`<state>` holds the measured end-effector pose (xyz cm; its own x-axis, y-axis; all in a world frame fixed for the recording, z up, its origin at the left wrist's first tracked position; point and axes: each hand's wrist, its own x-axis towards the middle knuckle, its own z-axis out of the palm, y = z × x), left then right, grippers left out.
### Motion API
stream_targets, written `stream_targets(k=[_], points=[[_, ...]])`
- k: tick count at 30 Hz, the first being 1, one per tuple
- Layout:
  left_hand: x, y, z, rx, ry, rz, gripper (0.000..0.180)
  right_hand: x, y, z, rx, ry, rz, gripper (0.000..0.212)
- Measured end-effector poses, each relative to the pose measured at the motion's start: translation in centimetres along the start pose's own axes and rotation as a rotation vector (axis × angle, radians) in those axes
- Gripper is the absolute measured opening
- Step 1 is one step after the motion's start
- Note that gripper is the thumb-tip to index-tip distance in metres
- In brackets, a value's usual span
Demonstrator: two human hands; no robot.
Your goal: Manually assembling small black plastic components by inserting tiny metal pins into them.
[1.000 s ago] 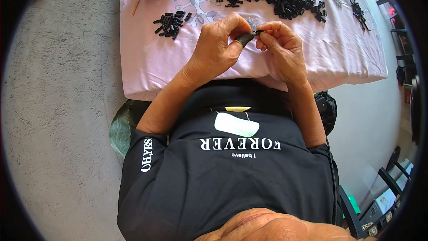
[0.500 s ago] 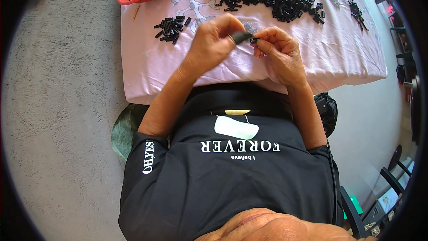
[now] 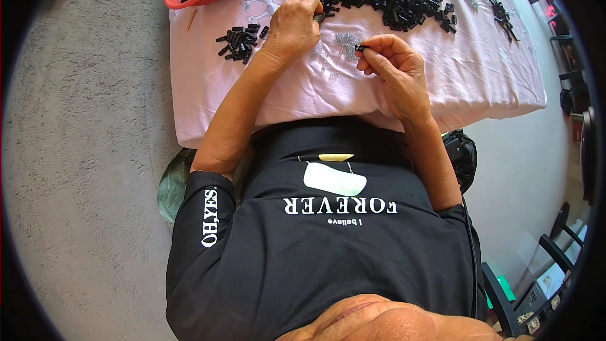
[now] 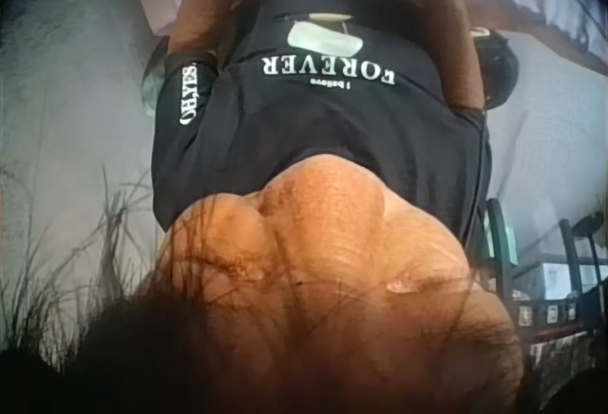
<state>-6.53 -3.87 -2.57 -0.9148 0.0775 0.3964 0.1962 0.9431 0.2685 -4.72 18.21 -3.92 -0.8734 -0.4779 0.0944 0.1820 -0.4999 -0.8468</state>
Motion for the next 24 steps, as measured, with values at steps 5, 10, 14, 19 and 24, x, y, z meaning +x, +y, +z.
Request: stream_targets(k=[5, 10, 14, 19, 24], points=[[-1.0, 1.1, -1.6, -0.105, 0.023, 0.052, 0.028, 0.0, -0.1, -0.2, 0.0, 0.003, 0.01, 0.012], [-2.4, 4.2, -3.7, -0.504, -0.01, -0.001, 0.038, 0.3, 0.0, -0.8, 0.044, 0.003, 0.024, 0.013], [-3.2, 6.0, -4.3, -1.011, -0.092, -0.213, 0.023, 0.4, 0.1, -1.0, 0.171, -0.006, 0.079, 0.013], [-3.4, 7.0, -4.2, -1.096, -0.047, -0.258, 0.023, 0.3, 0.1, -1.0, 0.16, -0.02, 0.076, 0.013], [-3.7, 7.4, -3.8, -1.089, -0.059, -0.225, 0.021, 0.4, 0.0, -1.1, 0.161, -0.038, 0.074, 0.014]])
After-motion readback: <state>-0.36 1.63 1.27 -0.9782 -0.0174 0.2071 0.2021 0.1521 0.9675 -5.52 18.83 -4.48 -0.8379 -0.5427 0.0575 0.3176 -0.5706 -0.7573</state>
